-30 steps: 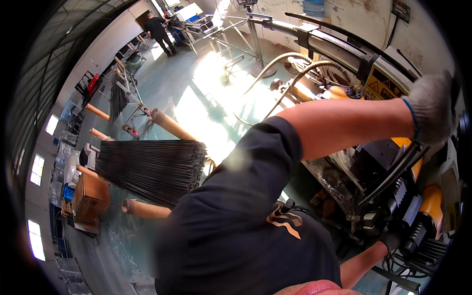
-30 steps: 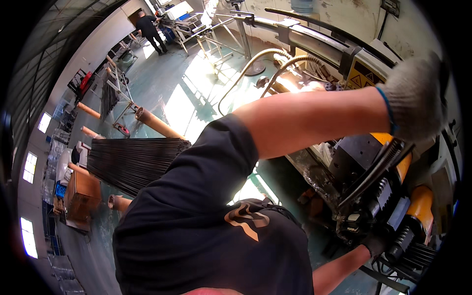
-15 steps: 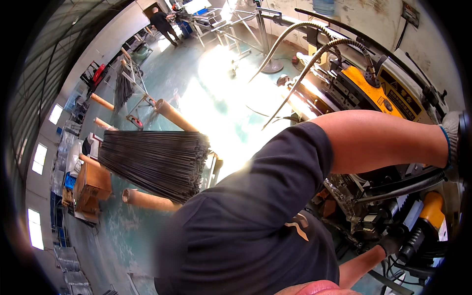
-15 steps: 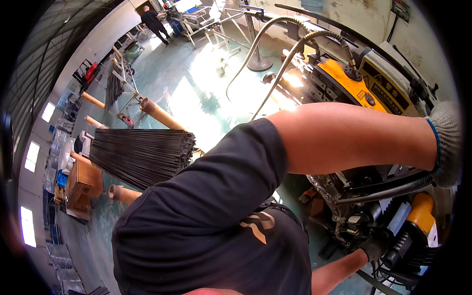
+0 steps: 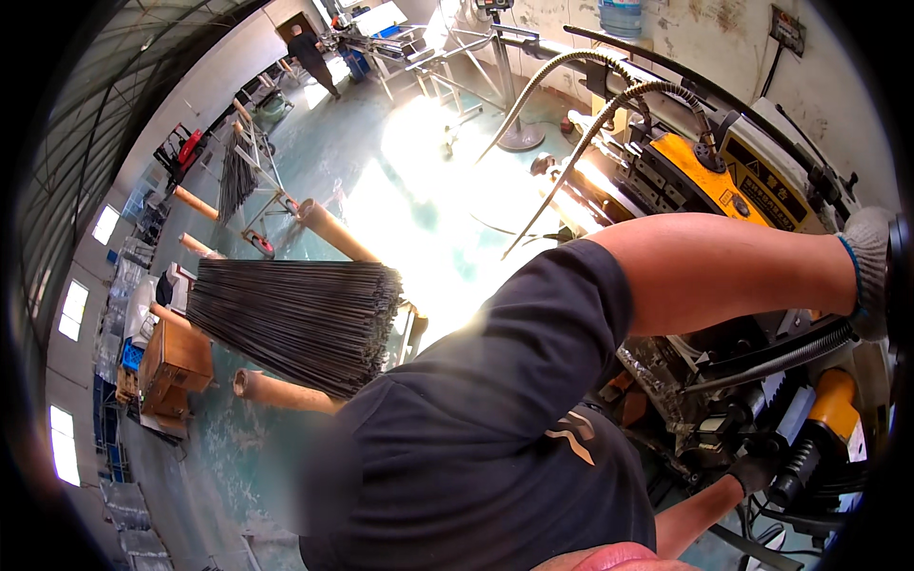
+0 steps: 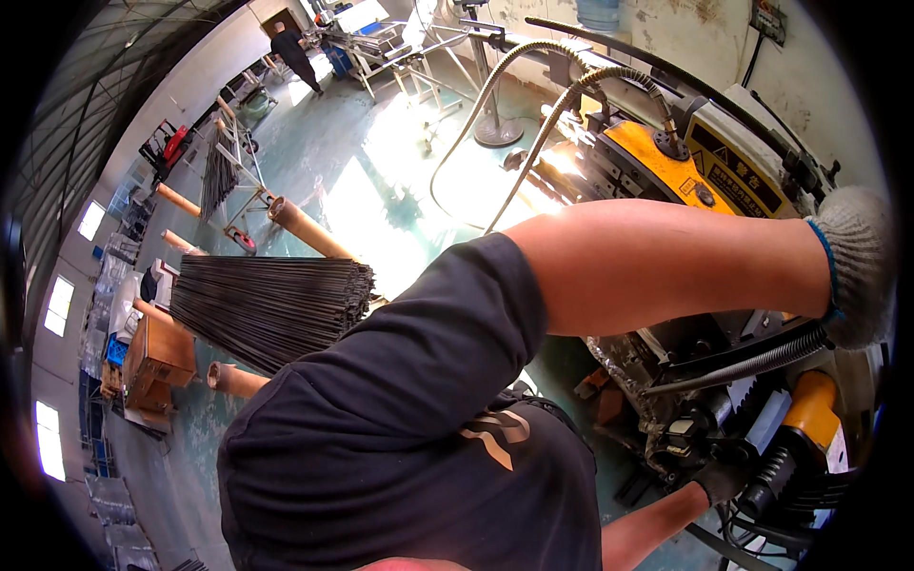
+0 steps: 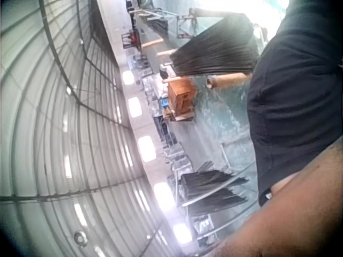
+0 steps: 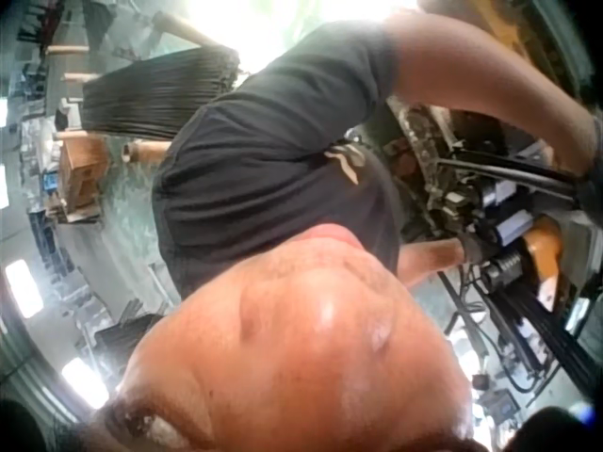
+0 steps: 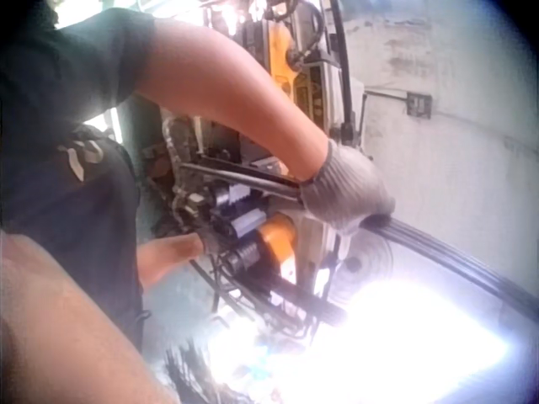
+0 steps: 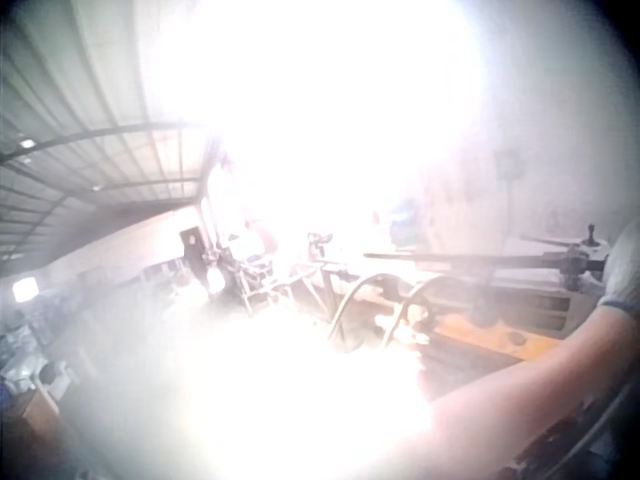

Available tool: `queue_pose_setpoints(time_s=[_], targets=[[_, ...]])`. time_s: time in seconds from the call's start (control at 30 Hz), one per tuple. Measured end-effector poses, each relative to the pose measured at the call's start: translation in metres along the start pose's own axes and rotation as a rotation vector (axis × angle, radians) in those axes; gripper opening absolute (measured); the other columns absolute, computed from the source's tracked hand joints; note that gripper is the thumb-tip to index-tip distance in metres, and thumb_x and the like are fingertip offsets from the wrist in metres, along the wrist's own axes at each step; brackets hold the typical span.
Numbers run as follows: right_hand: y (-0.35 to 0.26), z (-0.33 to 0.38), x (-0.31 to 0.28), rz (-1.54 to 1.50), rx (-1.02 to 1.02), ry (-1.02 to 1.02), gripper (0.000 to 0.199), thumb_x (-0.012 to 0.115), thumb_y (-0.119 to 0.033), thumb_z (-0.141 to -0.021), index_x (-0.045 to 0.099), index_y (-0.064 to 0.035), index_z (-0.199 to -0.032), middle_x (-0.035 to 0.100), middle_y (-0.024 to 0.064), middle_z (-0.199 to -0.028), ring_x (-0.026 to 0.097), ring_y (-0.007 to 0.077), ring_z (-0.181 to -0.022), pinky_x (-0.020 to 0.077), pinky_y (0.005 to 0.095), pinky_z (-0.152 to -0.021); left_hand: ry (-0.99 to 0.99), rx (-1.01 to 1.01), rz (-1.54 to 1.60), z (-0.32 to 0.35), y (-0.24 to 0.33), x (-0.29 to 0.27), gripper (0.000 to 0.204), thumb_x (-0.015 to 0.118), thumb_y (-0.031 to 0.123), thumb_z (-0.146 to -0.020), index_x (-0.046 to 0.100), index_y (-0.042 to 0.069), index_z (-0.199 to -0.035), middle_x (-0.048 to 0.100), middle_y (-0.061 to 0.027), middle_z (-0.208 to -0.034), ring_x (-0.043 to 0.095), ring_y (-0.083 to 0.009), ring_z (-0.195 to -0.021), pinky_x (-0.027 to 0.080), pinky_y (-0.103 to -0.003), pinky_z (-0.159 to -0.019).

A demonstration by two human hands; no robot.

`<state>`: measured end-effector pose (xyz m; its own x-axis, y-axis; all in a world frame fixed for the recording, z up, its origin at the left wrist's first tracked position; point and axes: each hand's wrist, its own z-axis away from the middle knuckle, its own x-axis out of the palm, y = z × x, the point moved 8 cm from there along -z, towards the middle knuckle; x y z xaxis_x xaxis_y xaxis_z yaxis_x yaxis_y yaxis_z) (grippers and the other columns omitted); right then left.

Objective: The person repeatedly feeds bundles of long metal rods into a bending machine, operates the controls to bend them, and then removes the finished pieces to place them on a nearby rack. The process is repeated continuously throughout the clip.

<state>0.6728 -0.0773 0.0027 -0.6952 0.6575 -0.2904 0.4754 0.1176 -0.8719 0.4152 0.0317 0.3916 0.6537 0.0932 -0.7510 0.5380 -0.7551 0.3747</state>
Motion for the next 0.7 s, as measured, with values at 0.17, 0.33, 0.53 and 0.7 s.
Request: queue_pose_setpoints(time_s=[0.17, 0.33, 0.53, 0.7], targets=[[-0.016, 0.004, 0.004, 0.007, 0.048, 0.008, 0.014, 0.05, -0.003, -0.091, 0.063, -0.0082, -0.089, 0.064, 0.0011, -0.077, 0.057, 0.0117, -0.064, 0.0474, 0.024, -0.06, 0.002, -0.005, -0.013, 0.002, 0.001, -0.004, 0.028, 0.063, 0.016, -0.091, 0.062, -0.007, -0.107, 0.07, -0.0168, -0.085, 0.07, -0.0266, -0.079, 0.058, -0.036, -0.073], [-0.007, -0.001, -0.001, 0.017, 0.097, -0.032, 0.018, 0.054, 0.004, -0.086, 0.065, -0.0081, -0.093, 0.068, 0.0033, -0.084, 0.066, 0.0157, -0.072, 0.0545, 0.0277, -0.066, 0.006, -0.006, -0.029, 0.004, 0.001, -0.01, 0.028, 0.063, 0.016, -0.091, 0.063, -0.007, -0.106, 0.07, -0.0161, -0.085, 0.069, -0.0257, -0.079, 0.057, -0.036, -0.073], [-0.008, 0.001, -0.004, 0.037, 0.128, 0.008, 0.018, 0.052, -0.001, -0.091, 0.067, -0.0083, -0.096, 0.068, 0.0032, -0.085, 0.065, 0.0158, -0.071, 0.0537, 0.0273, -0.065, 0.008, -0.006, -0.04, 0.003, 0.003, -0.012, 0.027, 0.063, 0.017, -0.091, 0.064, -0.006, -0.105, 0.069, -0.0153, -0.084, 0.069, -0.0246, -0.079, 0.057, -0.036, -0.073], [-0.005, 0.001, 0.0, -0.021, 0.128, 0.014, 0.016, 0.053, -0.004, -0.092, 0.068, -0.008, -0.098, 0.069, 0.0035, -0.088, 0.066, 0.0178, -0.073, 0.0546, 0.0284, -0.068, 0.02, -0.019, -0.061, 0.005, 0.0, -0.016, 0.026, 0.063, 0.017, -0.091, 0.065, -0.006, -0.104, 0.069, -0.0145, -0.084, 0.068, -0.0237, -0.079, 0.056, -0.035, -0.074]])
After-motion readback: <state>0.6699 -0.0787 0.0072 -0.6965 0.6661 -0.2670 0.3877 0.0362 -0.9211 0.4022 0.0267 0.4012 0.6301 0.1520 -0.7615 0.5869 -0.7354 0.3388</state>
